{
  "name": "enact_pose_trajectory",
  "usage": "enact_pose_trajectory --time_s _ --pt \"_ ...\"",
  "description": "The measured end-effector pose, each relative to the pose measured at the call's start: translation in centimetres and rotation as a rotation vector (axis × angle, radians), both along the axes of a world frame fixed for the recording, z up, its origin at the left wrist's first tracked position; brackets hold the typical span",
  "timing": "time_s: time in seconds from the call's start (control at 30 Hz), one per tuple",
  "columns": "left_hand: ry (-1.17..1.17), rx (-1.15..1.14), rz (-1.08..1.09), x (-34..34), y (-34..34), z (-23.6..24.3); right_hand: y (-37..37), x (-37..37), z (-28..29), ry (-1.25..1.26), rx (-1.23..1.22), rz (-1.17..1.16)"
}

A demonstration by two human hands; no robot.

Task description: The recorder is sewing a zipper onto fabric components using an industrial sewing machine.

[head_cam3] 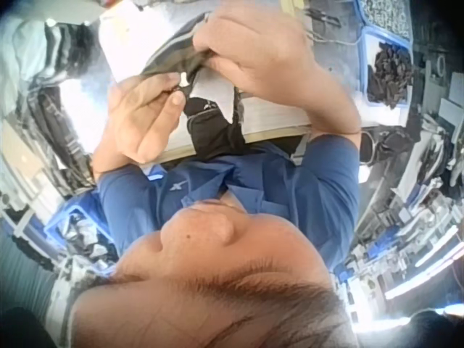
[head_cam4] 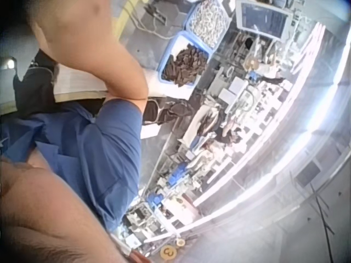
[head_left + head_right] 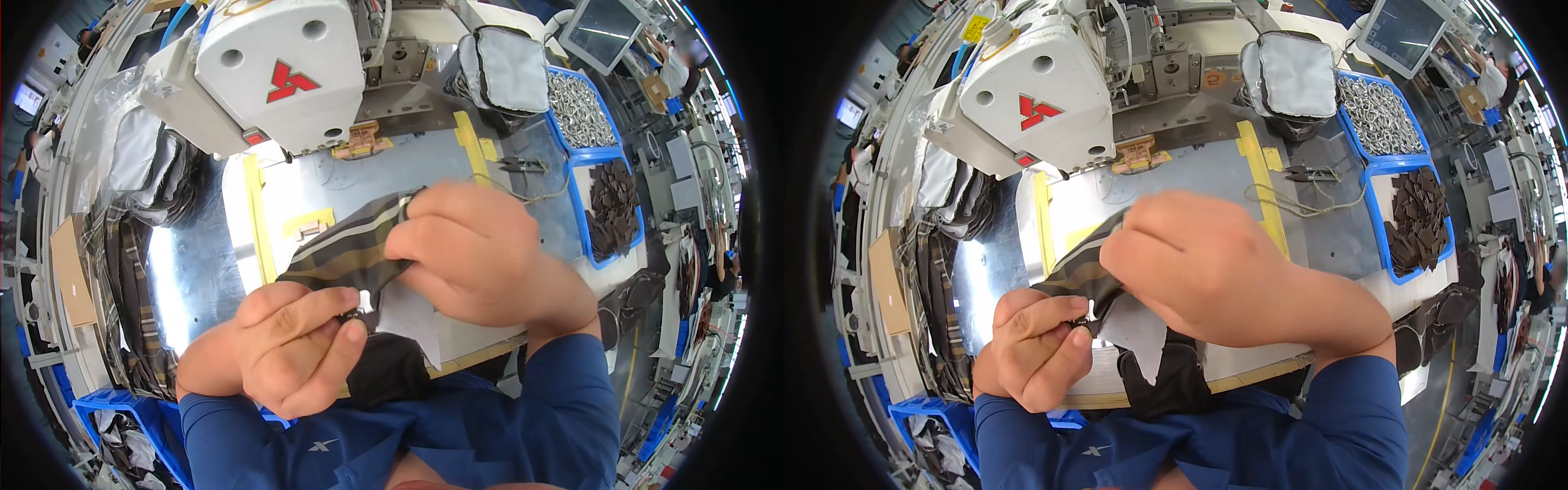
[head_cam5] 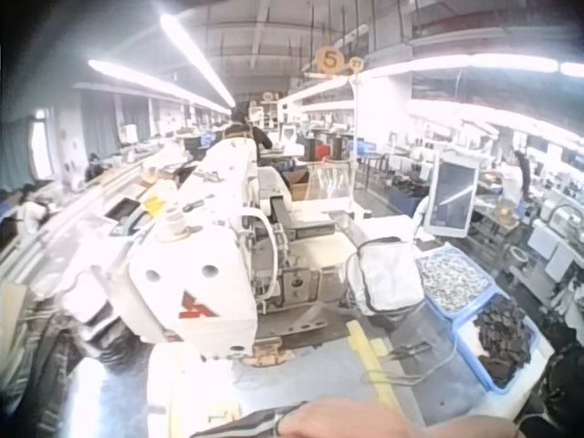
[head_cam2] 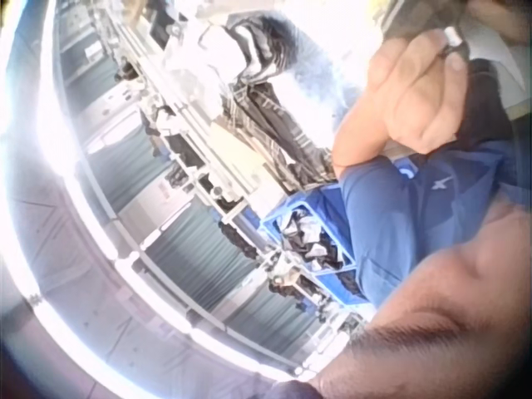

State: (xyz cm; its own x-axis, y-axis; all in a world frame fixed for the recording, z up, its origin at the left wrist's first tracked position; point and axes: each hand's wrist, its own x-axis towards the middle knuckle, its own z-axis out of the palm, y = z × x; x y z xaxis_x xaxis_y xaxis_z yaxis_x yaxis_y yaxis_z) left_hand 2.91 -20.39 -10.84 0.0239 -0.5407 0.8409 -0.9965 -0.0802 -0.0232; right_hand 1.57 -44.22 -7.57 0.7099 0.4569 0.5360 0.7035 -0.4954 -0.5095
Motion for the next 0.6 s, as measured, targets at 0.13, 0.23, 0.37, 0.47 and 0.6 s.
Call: enact_pose_trajectory --time_s 0.13,0.23,0.37,0.47,0.6 --pt "0.012 0.061 -0.056 0.0 0.1 0.5 0.3 -0.2 0.8 -0.331 -0.139 -0.1" --pt "-0.033 0.06 -0.063 -0.2 -0.3 0.5 0.5 -0.2 -0.5 -0.506 -0.167 -0.015" --pt "-0.122 0.004 -0.037 -0.7 -0.6 -0.1 0.7 -0.3 -0.7 -0.597 -0.204 0.085" --pt "-0.094 0.019 -0.099 -0.4 -0.6 0.1 0.6 -0.4 -0.7 -0.572 -0.213 0.088" --pt "0.053 0.097 -0.093 -0.4 0.1 1.2 0.1 0.7 0.2 -0.369 -0.172 0.123"
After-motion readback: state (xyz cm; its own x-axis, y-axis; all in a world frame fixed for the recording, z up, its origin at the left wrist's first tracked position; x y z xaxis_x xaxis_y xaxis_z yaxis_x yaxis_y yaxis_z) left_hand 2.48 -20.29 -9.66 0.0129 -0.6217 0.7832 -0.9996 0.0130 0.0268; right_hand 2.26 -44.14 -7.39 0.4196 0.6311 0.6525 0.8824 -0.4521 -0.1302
